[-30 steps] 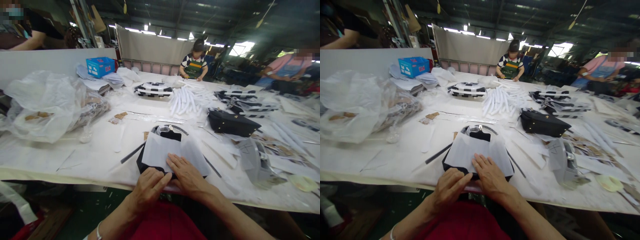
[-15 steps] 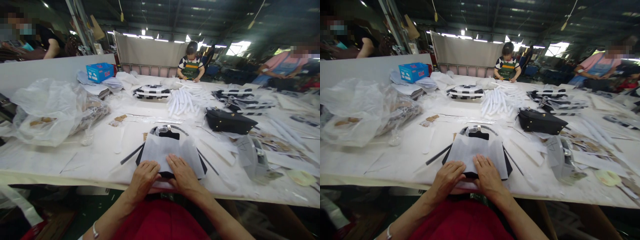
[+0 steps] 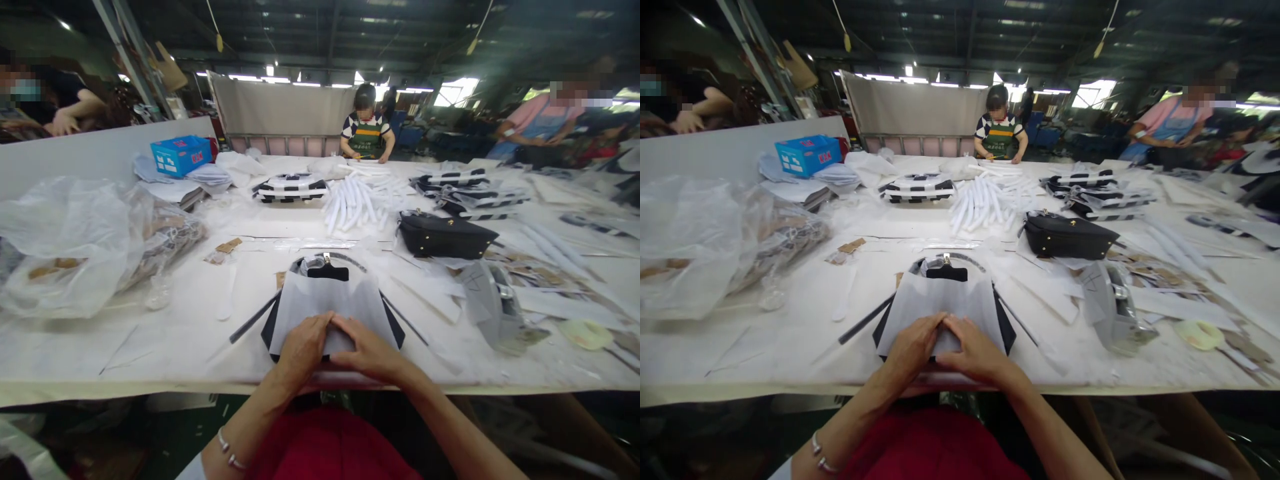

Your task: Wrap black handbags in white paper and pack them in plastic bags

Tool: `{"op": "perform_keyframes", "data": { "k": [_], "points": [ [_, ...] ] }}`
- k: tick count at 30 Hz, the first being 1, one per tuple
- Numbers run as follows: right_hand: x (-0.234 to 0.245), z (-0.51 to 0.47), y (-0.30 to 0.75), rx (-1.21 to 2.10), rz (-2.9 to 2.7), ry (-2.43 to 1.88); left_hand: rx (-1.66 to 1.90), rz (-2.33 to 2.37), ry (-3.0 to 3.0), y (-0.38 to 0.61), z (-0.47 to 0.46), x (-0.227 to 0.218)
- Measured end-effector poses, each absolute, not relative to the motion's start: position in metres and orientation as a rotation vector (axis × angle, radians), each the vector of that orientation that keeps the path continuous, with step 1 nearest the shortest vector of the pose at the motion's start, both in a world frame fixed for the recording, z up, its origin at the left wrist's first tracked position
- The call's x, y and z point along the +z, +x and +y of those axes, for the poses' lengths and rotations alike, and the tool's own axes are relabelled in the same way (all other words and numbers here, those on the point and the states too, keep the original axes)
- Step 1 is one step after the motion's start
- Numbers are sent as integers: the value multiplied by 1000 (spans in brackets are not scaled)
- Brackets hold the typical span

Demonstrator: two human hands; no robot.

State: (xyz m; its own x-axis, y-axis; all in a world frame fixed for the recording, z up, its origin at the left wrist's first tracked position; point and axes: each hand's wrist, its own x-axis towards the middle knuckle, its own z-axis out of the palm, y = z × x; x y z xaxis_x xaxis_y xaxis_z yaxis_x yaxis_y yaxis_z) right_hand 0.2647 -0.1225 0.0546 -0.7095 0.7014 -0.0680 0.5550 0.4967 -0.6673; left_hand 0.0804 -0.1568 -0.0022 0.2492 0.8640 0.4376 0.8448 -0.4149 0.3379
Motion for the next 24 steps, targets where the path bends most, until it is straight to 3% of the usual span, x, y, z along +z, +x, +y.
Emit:
{"op": "perform_keyframes", "data": {
  "k": [2,7,10,20,24],
  "points": [
    [69,-112,267,1083,-2448,-1113,931,1691,2440,79,-158,-5],
    [91,-99,260,660,-2721,-1210,986,1731,2375,80,-160,3],
    [87,-95,257,585,-2791,-1160,956,1760,2323,81,-162,9],
    [61,-105,257,497,-2810,-1189,330,1727,2535,79,-145,30],
    [49,-109,260,482,-2728,-1190,263,1675,2540,74,-143,42]
  ]
}}
